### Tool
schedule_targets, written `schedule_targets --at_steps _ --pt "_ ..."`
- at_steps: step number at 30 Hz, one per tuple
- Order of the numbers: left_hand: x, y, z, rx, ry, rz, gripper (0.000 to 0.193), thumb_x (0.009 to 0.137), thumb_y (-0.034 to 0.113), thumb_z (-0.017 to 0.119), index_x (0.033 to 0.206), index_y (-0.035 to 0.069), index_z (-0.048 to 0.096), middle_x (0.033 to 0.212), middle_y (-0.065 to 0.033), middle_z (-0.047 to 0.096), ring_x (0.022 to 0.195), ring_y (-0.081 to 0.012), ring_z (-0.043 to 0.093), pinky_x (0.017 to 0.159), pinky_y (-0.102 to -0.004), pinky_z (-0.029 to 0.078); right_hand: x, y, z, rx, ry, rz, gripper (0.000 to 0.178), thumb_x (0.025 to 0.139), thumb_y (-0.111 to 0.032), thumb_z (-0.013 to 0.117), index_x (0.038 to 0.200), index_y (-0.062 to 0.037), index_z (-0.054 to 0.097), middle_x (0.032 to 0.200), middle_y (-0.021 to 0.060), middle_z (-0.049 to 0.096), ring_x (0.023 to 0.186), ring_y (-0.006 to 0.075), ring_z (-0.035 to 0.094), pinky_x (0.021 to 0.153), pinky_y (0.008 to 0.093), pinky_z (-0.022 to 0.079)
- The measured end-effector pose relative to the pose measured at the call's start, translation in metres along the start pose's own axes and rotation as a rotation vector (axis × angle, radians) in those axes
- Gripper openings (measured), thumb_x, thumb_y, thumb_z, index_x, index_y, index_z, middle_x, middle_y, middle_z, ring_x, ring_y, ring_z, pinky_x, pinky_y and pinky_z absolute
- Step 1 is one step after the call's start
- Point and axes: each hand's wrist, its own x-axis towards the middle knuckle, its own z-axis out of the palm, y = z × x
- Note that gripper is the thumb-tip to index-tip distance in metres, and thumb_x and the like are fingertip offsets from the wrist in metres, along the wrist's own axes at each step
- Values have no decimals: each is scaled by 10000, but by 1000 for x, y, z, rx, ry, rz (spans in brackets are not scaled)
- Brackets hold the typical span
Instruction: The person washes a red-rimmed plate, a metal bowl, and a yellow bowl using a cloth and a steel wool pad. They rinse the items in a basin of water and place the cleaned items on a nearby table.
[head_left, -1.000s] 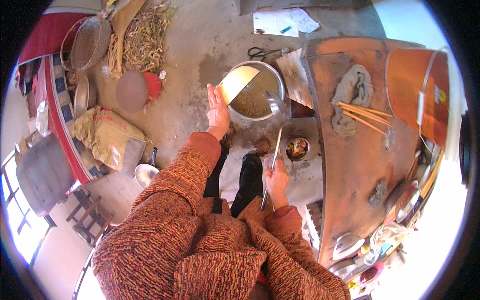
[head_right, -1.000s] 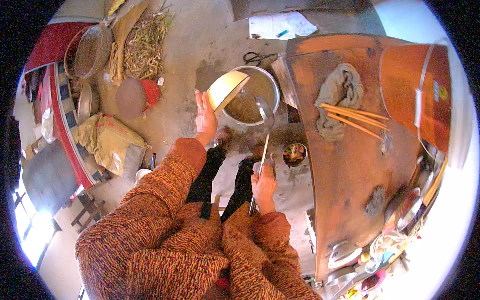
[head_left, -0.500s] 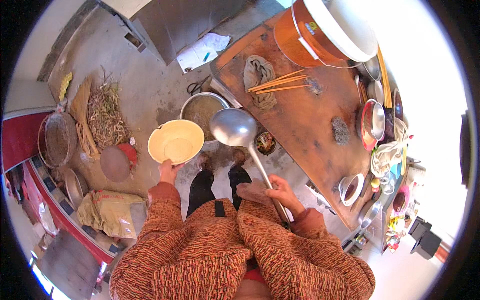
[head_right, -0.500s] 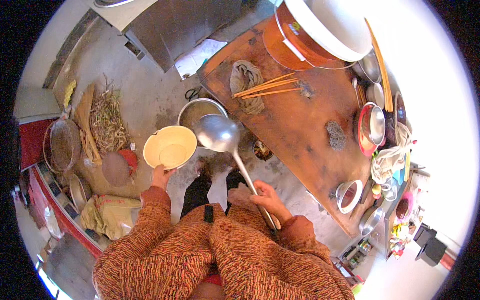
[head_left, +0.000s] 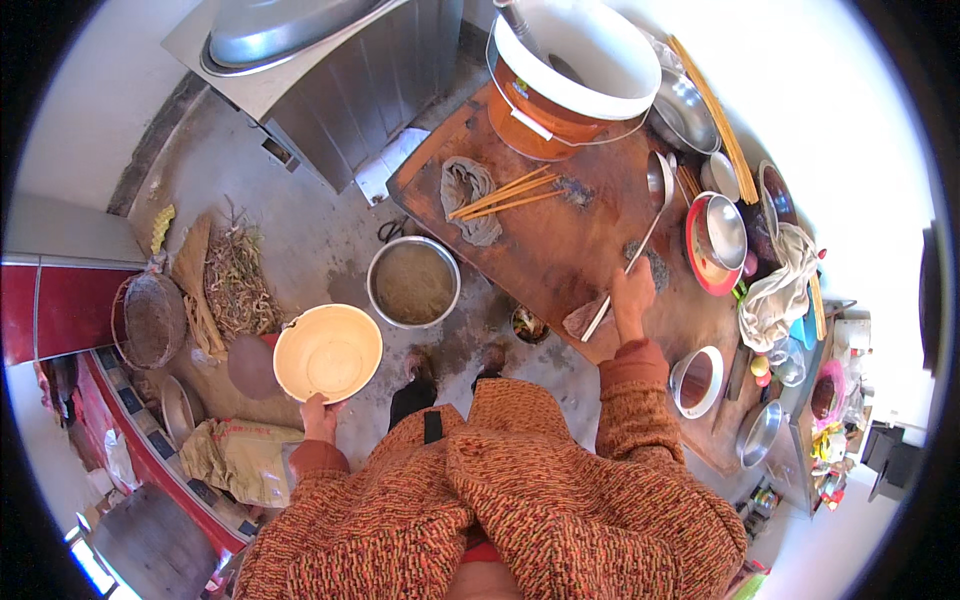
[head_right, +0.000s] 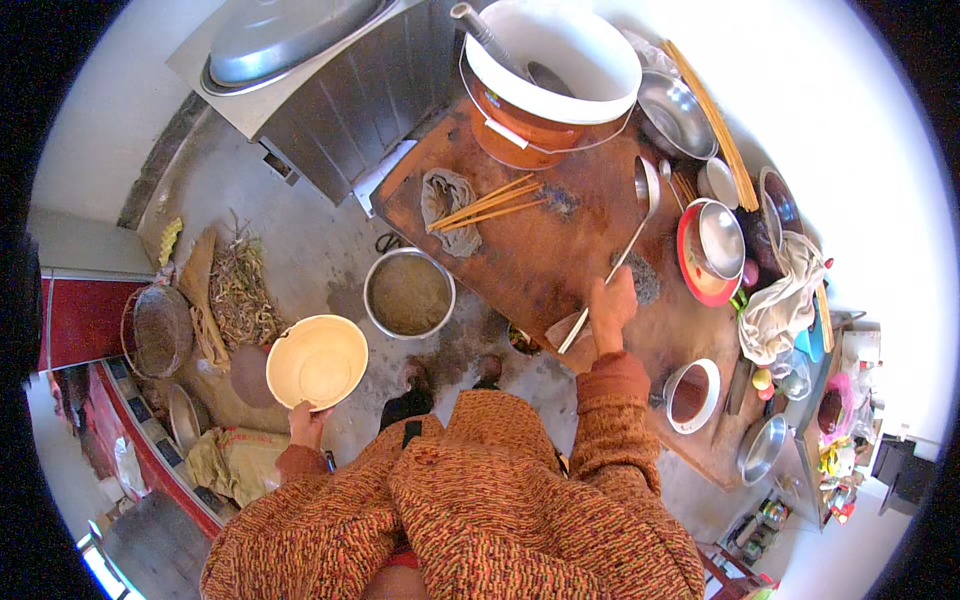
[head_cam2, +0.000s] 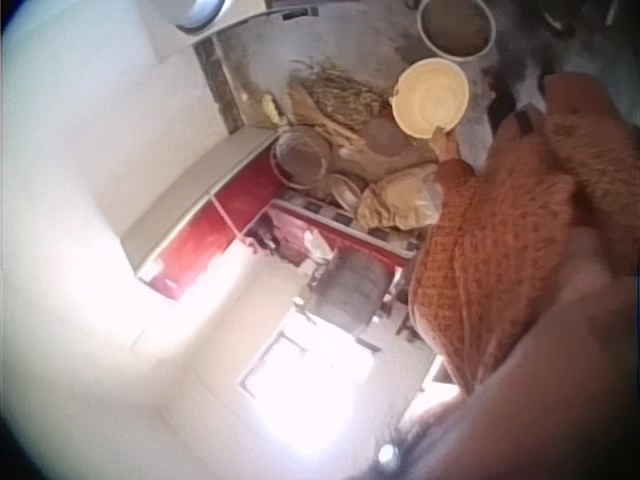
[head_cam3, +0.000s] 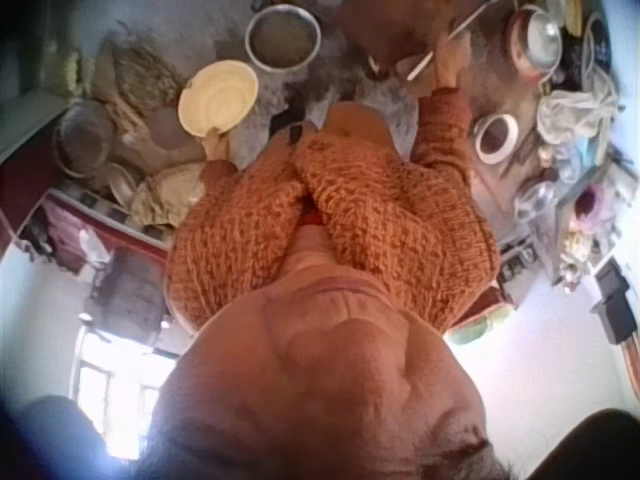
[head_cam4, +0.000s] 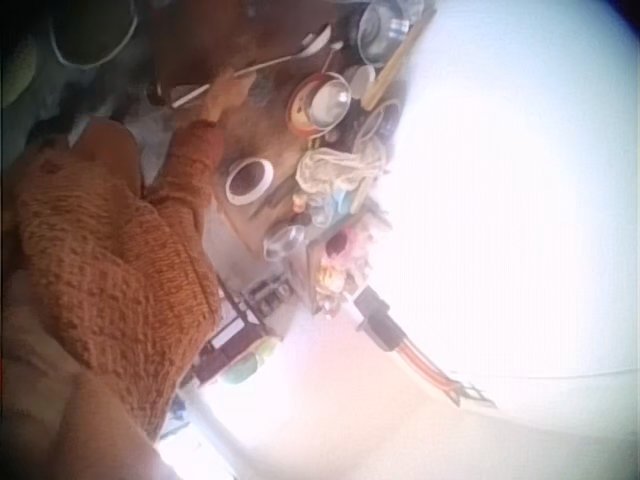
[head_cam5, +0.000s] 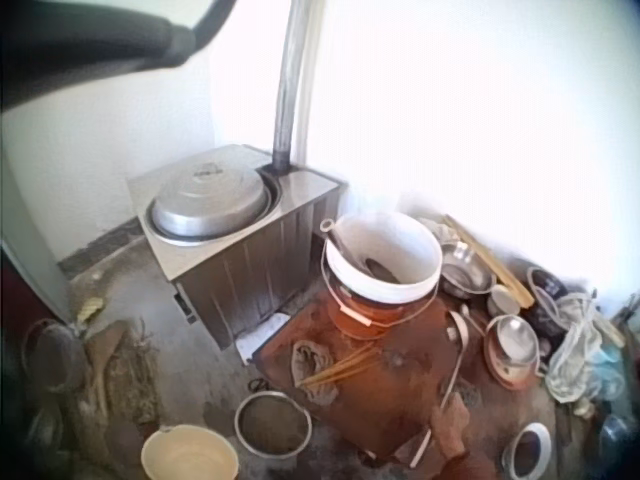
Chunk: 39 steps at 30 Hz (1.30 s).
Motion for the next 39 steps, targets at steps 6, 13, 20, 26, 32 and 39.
schedule_targets --at_steps 6,13,20,26,32,39 --pt "-49 10 -10 -67 120 9 432 707 -52 423 1138 -85 436 1038 -207 554 836 -375 621 592 -470 578 58 -21 29 -216 26 -18 227 776 -141 567 925 -26 438 854 208 588 773 421 601 653 492 477" --pt "-83 -13 -48 -158 185 33 440 704 -45 425 1142 -91 422 1053 -207 547 846 -378 617 583 -462 570 93 -30 65 -265 -60 9 314 815 -172 568 1043 -29 406 963 209 582 847 398 612 711 453 508" --pt "-109 -26 -72 20 98 82 334 757 -3 459 1076 -85 518 1014 -188 596 949 -295 607 774 -384 551 91 -46 96 -235 -114 -4 344 853 -239 569 1070 -38 393 980 211 551 850 390 608 697 458 511" --pt "-143 -7 -42 593 -61 470 210 783 -8 521 976 -74 568 1006 -156 618 924 -223 602 798 -357 506 83 -44 69 -200 -36 -113 406 834 -302 595 1115 -78 406 1015 200 535 858 399 597 697 467 508" --pt "-115 12 7 -273 43 98 486 719 -22 481 1199 -74 429 1117 -187 540 1025 -367 556 794 -525 511 74 15 34 872 -292 22 282 726 33 532 1005 -7 531 918 108 584 842 232 588 700 317 497" --pt "-137 42 75 -275 -147 266 466 740 -61 475 1200 -100 411 1089 -211 570 865 -357 631 634 -497 565 -42 -108 -27 1354 -1059 219 290 792 29 546 1075 -5 494 1049 93 562 955 212 568 832 346 484"
